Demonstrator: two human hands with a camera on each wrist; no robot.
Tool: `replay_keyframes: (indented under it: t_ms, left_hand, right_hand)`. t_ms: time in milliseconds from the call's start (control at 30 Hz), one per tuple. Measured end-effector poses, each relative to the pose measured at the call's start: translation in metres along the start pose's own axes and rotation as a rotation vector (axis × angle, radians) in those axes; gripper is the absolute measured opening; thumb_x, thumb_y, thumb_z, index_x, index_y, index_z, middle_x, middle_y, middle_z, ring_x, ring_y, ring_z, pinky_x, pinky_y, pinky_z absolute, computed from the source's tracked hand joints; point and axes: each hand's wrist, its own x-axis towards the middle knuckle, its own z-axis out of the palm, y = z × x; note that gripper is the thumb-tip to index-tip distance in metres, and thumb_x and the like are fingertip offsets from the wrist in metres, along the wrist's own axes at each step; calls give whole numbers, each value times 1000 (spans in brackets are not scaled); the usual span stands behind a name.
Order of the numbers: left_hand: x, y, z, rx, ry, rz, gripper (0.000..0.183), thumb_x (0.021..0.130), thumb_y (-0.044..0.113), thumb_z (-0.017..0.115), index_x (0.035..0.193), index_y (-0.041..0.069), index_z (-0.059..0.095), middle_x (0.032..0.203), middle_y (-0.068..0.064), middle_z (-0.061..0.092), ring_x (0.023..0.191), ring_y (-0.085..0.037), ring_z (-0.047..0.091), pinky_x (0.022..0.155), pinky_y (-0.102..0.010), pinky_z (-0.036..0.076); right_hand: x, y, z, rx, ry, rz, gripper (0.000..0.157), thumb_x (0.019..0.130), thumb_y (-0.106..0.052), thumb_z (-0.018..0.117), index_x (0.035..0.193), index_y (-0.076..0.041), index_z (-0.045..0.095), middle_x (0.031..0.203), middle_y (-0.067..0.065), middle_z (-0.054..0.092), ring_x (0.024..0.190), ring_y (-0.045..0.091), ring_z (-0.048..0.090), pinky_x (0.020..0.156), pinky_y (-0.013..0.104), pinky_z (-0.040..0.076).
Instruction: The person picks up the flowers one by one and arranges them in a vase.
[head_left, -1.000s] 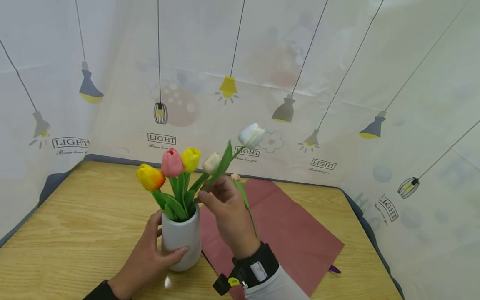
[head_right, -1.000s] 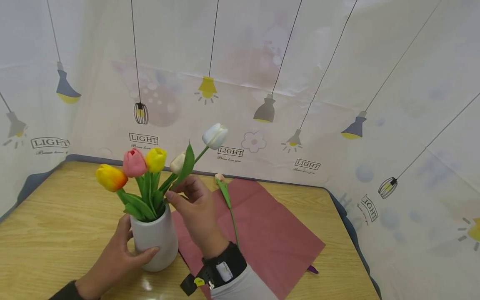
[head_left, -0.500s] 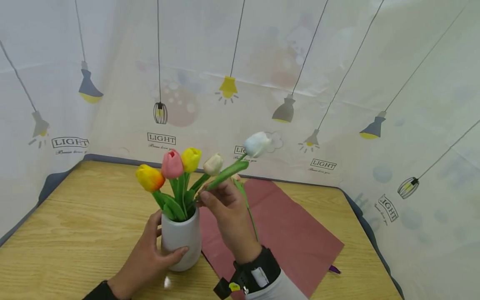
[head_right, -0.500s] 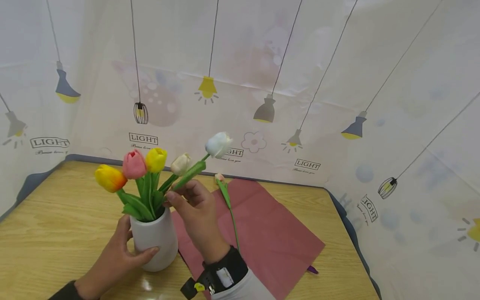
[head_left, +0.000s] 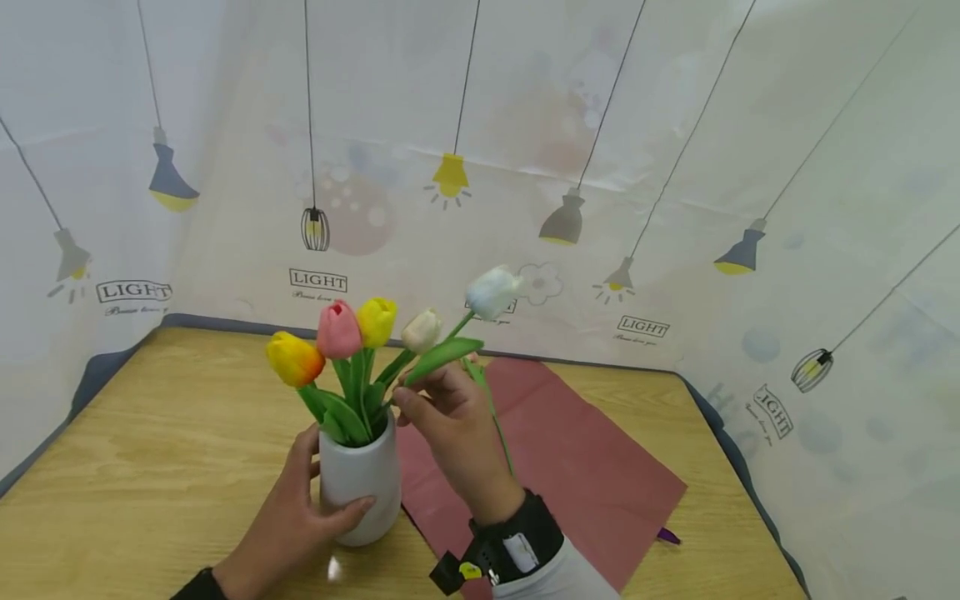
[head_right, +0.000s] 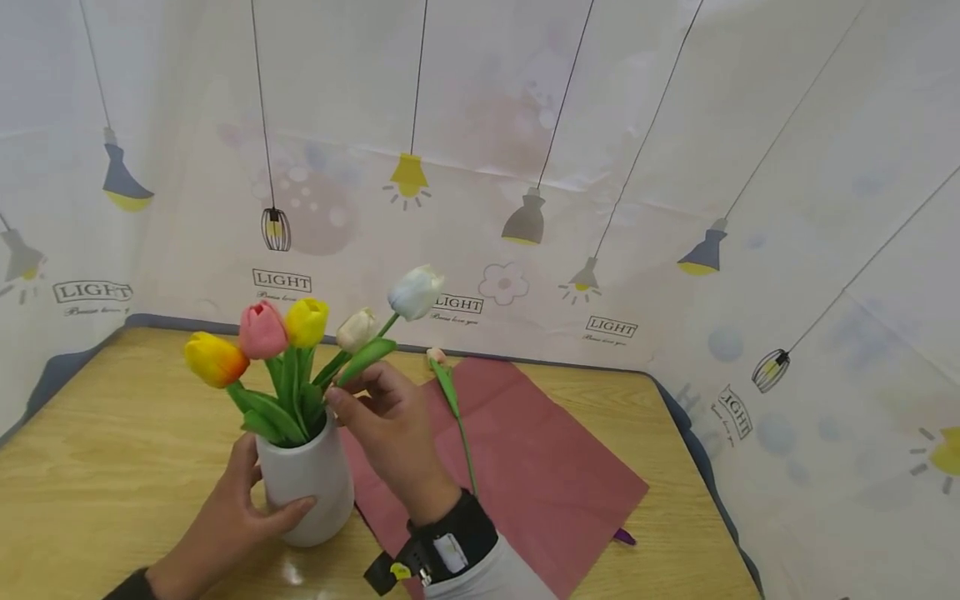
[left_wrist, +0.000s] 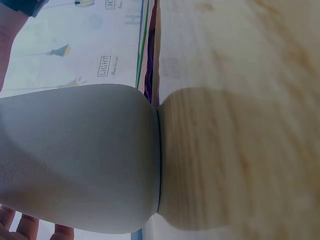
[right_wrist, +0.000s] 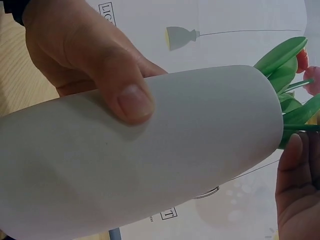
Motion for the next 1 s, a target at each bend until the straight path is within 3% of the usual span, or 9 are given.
replay_keyframes:
  t_ms: [233,500,667,1000]
  left_hand:
    - [-1,1,0,-2,6,10,93,74,44,75,142,38,11,141,-4,32,117,-22,40,89,-63,44]
    - [-2,1,-1,-2,12,20,93,74,42,75,142,38,12,140,-5,33,118,-22,40,89,-63,44]
    - [-1,1,-1,-2,13,17,92,74,43,75,142,38,12,140,-5,33,117,-22,40,89,-63,45]
    - [-2,0,-1,2,-1,7,91,75,44,74,142,39,12,141,-6,33,118,-23,39,88,-64,44]
  right_hand:
    - [-2,-3,5,-77,-4,55,15,90,-12,59,101,-2,57,93,6,57,81,22,54,68,28,50]
    - [-2,4,8,-58,-10,31,13,88,-8,60,99,-2,59,98,14,60,91,24,58,76,30,52]
    - [-2,6,8,-67,-19,47,12,89,-9,59,99,-3,59,95,9,60,88,22,57,73,28,52]
    - [-4,10,8,-109,-38,50,15,88,-8,59,104,-7,60,90,14,61,80,20,57,66,26,52]
